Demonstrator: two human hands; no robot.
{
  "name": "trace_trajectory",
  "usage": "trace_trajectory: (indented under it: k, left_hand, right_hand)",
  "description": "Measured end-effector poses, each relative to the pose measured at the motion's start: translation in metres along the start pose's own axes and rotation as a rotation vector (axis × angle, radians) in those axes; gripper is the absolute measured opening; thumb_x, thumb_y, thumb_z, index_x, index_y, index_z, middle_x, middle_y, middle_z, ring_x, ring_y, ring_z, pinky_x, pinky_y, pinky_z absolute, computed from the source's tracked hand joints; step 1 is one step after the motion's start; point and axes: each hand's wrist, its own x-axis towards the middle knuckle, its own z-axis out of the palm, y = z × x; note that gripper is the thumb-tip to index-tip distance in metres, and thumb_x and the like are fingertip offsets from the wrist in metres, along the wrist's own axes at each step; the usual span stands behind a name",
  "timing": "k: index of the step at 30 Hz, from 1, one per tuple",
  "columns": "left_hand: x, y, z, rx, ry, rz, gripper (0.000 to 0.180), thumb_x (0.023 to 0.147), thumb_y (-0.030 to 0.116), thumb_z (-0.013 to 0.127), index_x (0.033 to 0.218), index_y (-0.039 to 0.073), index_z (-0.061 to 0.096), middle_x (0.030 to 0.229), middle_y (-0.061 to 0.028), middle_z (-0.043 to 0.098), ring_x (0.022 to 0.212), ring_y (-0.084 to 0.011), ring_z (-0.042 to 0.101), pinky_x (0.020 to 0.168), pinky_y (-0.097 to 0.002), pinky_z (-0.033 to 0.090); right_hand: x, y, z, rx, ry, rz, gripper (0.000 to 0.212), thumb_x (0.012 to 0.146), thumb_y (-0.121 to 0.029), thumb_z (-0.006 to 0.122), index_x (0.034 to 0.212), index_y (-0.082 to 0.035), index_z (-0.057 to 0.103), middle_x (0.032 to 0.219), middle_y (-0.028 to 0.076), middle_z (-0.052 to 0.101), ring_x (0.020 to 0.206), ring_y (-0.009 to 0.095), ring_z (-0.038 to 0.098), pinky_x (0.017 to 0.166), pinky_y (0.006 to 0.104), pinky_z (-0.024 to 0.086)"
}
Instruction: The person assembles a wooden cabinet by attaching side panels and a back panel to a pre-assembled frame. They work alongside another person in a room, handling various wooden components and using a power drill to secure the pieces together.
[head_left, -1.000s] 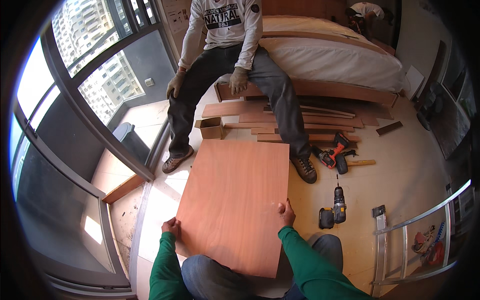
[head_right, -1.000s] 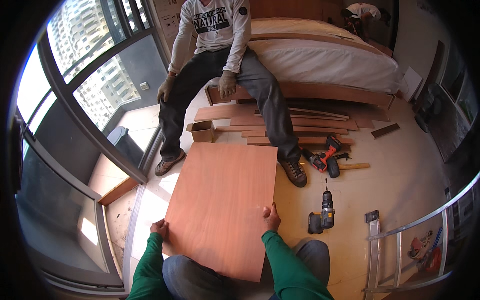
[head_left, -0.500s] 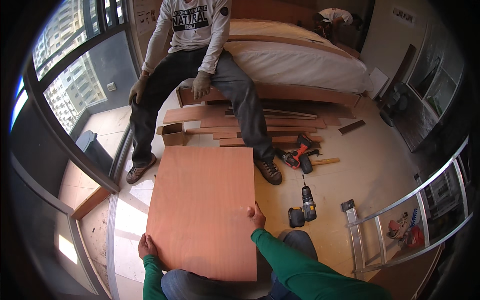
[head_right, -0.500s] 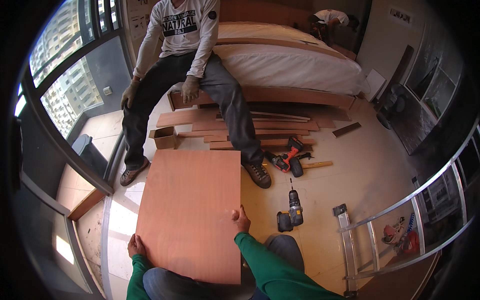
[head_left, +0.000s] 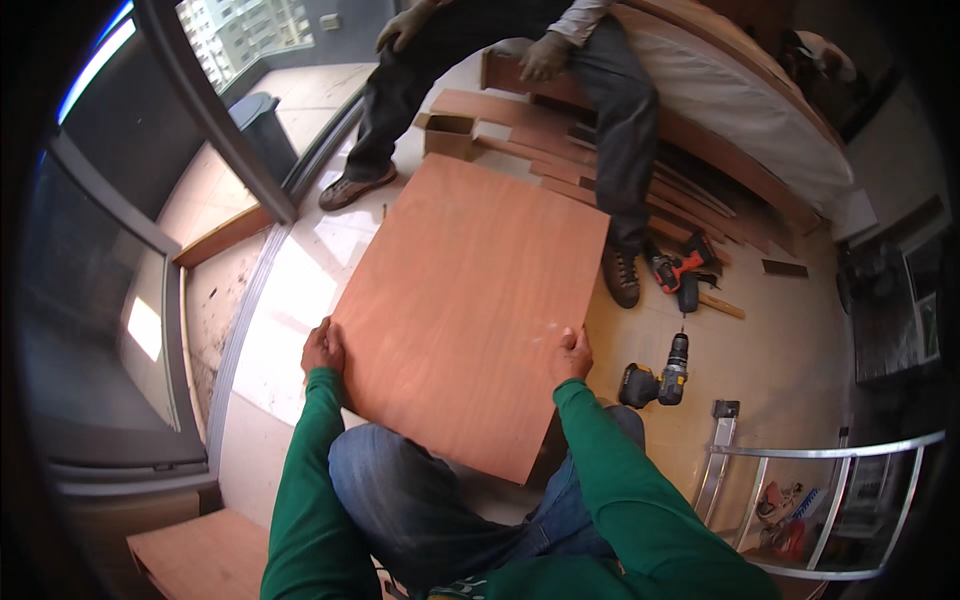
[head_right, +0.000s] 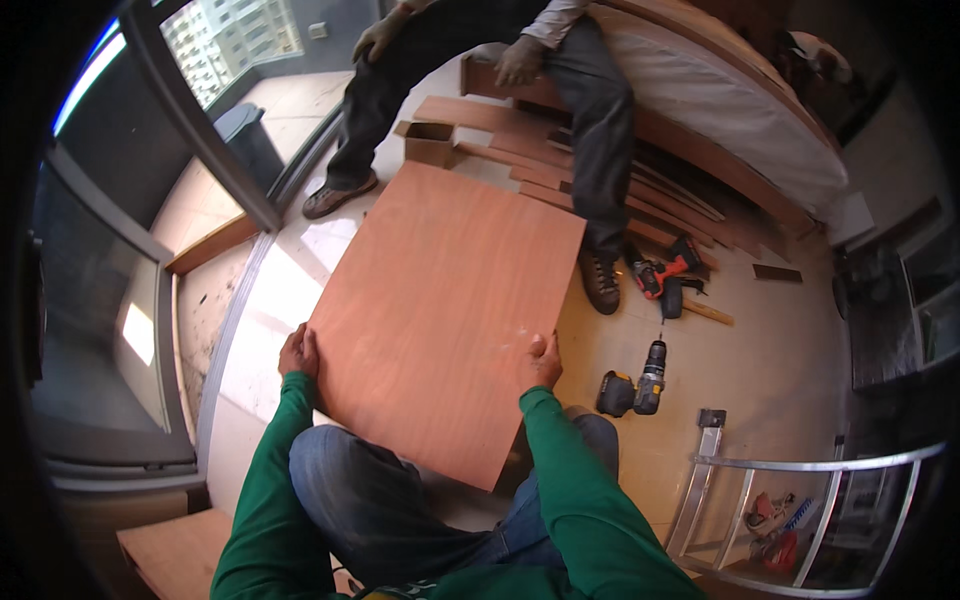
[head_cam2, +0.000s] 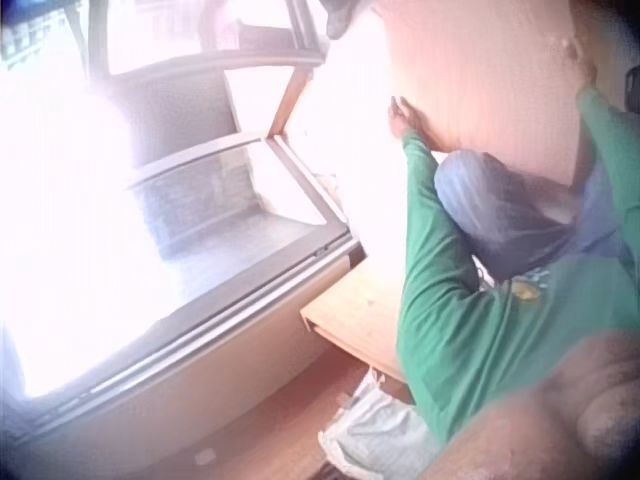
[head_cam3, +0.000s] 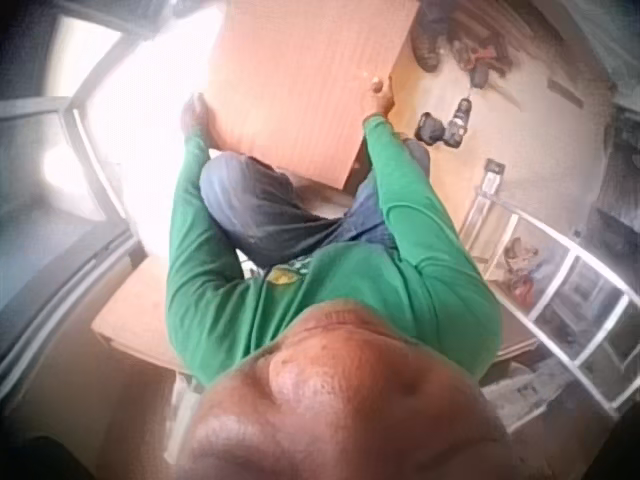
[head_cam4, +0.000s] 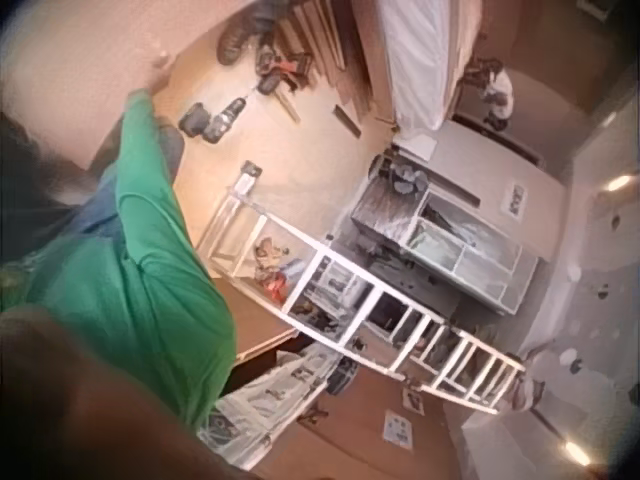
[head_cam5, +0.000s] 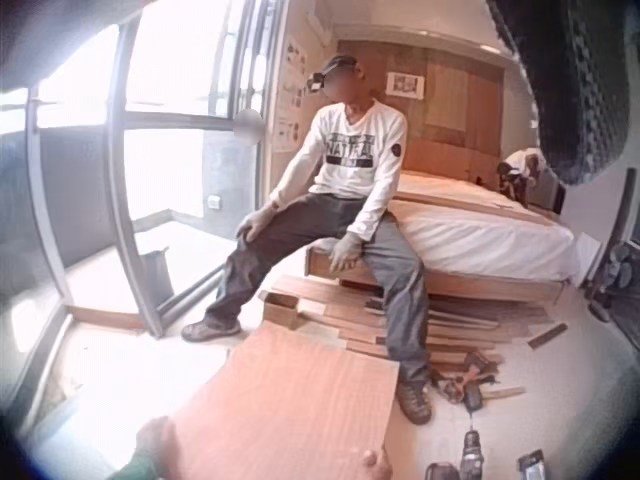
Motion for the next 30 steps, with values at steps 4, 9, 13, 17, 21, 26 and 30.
trace_trajectory:
  k: [4,9,13,17,21,26,30]
  left_hand:
    - [0.010,0.025,-0.005,-0.035,-0.036,-0.042,0.030,0.092,0.034,0.053,0.115,0.018,0.066,0.109,-0.0096,0.067,0.102,-0.0305,0.063,0.088,-0.0398,0.049]
    - [-0.002,0.008,-0.021,-0.070,-0.056,-0.167,0.035,0.091,0.037,0.057,0.115,0.014,0.067,0.108,-0.0100,0.069,0.100,-0.0270,0.065,0.089,-0.0360,0.049]
    - [-0.002,0.002,-0.015,-0.074,-0.016,-0.168,0.033,0.089,0.038,0.058,0.111,0.013,0.063,0.107,-0.0097,0.067,0.100,-0.0276,0.063,0.088,-0.0399,0.049]
    - [0.000,-0.002,-0.008,0.005,-0.005,-0.247,0.043,0.086,0.042,0.061,0.110,0.008,0.050,0.103,-0.0152,0.061,0.100,-0.0316,0.058,0.088,-0.0407,0.048]
    - [0.002,-0.001,-0.004,0.127,0.044,-0.260,0.061,0.083,0.052,0.059,0.115,0.001,0.049,0.109,-0.0163,0.058,0.107,-0.0306,0.051,0.101,-0.0438,0.037]
    - [0.010,0.001,-0.007,0.266,-0.105,-0.329,0.069,0.083,0.061,0.050,0.113,-0.001,0.054,0.105,-0.0158,0.059,0.113,-0.0288,0.048,0.111,-0.0527,0.021]
    - [0.017,0.003,-0.017,0.228,-0.232,-0.381,0.063,0.083,0.061,0.050,0.102,0.001,0.061,0.098,-0.0139,0.063,0.109,-0.0280,0.052,0.111,-0.0516,0.021]
  right_hand:
    - [0.004,-0.005,-0.019,-0.068,-0.064,0.144,0.041,0.096,-0.030,0.048,0.118,0.003,0.056,0.107,0.028,0.064,0.099,0.041,0.062,0.086,0.0416,0.049]
    - [-0.004,-0.016,-0.010,-0.009,-0.140,0.172,0.048,0.096,-0.032,0.047,0.122,0.008,0.053,0.118,0.028,0.059,0.109,0.039,0.058,0.093,0.0405,0.046]
    - [0.019,0.004,-0.004,-0.238,-0.121,0.243,0.064,0.093,-0.035,0.048,0.138,0.009,0.035,0.138,0.036,0.037,0.127,0.042,0.043,0.104,0.0420,0.036]
    - [0.000,-0.060,0.010,-0.876,-0.069,-0.083,0.085,0.090,-0.040,0.051,0.147,0.007,0.010,0.148,0.041,0.010,0.140,0.045,0.020,0.114,0.0473,0.020]
    - [-0.034,-0.194,0.072,-0.866,-0.543,-0.091,0.097,0.084,-0.048,0.059,0.148,0.004,0.008,0.150,0.037,0.007,0.141,0.047,0.016,0.115,0.0495,0.017]
    - [-0.057,-0.242,0.169,-0.943,-0.941,0.044,0.125,0.071,-0.064,0.068,0.148,0.006,-0.002,0.150,0.038,0.001,0.140,0.054,0.006,0.112,0.0604,0.015]
    - [-0.081,-0.258,0.202,-1.113,-0.985,0.103,0.138,0.065,-0.066,0.073,0.146,0.007,-0.011,0.144,0.046,-0.006,0.136,0.060,0.004,0.108,0.0664,0.015]
